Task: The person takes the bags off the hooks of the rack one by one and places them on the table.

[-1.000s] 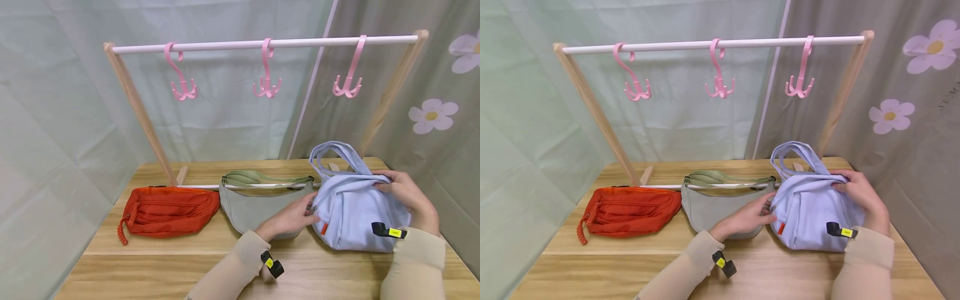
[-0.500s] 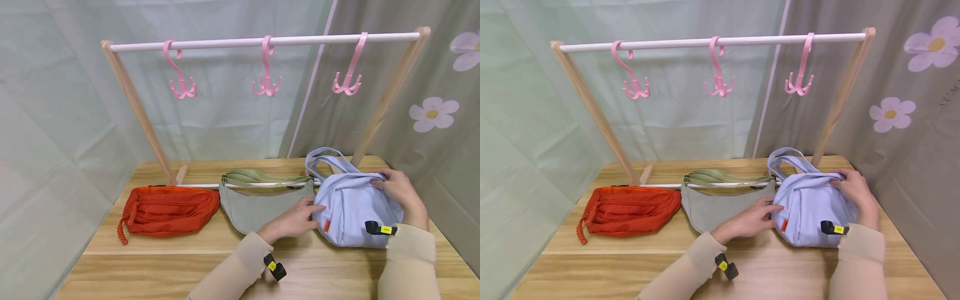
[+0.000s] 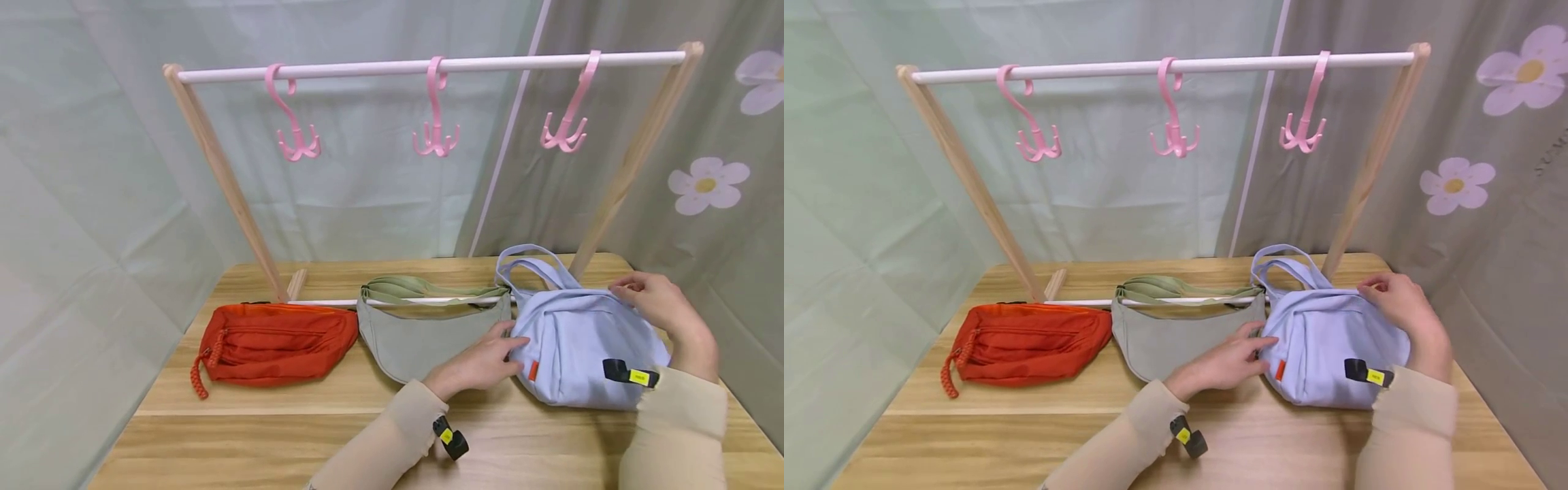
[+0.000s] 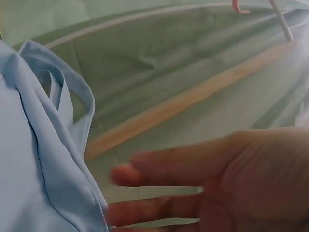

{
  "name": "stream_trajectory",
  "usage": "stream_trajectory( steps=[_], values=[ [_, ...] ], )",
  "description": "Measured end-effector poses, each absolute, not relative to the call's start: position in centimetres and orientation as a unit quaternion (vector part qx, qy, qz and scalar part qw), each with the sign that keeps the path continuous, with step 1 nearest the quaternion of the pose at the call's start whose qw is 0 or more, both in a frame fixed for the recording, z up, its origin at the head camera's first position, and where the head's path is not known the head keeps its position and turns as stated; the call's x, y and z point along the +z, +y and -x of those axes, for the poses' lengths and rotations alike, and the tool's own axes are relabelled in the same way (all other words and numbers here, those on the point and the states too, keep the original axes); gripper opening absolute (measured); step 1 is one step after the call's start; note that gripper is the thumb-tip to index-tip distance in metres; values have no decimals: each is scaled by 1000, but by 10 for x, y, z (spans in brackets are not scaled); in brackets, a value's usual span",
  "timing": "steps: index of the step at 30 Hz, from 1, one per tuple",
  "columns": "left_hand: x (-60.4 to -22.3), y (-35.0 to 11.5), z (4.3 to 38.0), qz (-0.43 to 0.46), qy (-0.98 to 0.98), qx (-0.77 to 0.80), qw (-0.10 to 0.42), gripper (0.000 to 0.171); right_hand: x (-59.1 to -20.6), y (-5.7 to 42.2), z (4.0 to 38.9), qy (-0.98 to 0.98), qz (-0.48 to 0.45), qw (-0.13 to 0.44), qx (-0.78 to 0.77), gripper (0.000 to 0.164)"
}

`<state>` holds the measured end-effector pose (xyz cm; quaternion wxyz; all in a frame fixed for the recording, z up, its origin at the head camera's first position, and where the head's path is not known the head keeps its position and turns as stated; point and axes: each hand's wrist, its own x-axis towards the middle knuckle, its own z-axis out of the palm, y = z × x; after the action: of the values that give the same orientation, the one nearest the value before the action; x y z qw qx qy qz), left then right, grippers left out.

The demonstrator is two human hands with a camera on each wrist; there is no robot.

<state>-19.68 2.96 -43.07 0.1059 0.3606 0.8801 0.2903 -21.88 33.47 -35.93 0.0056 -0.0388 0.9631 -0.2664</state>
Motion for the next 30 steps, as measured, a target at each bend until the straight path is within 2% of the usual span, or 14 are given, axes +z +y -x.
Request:
stream_trajectory(
  steps=[5,13,18,21,24,30],
  values=[
    [-432,31,197,-360,884,281,98,48,-360,323,220,939,105,113,-308,32],
    [-436,35,194,-351,887,282,99,50,-365,312,221,909,96,201,-351,44],
    [-438,36,195,-352,888,279,100,51,-367,312,222,899,89,231,-361,48],
    [-436,34,197,-358,882,289,103,51,-366,312,222,901,92,233,-353,48],
    [-430,29,200,-366,873,308,97,50,-360,311,220,913,111,208,-333,48],
    [-405,6,212,-366,841,387,88,39,-343,296,207,936,184,97,-283,39]
  ],
)
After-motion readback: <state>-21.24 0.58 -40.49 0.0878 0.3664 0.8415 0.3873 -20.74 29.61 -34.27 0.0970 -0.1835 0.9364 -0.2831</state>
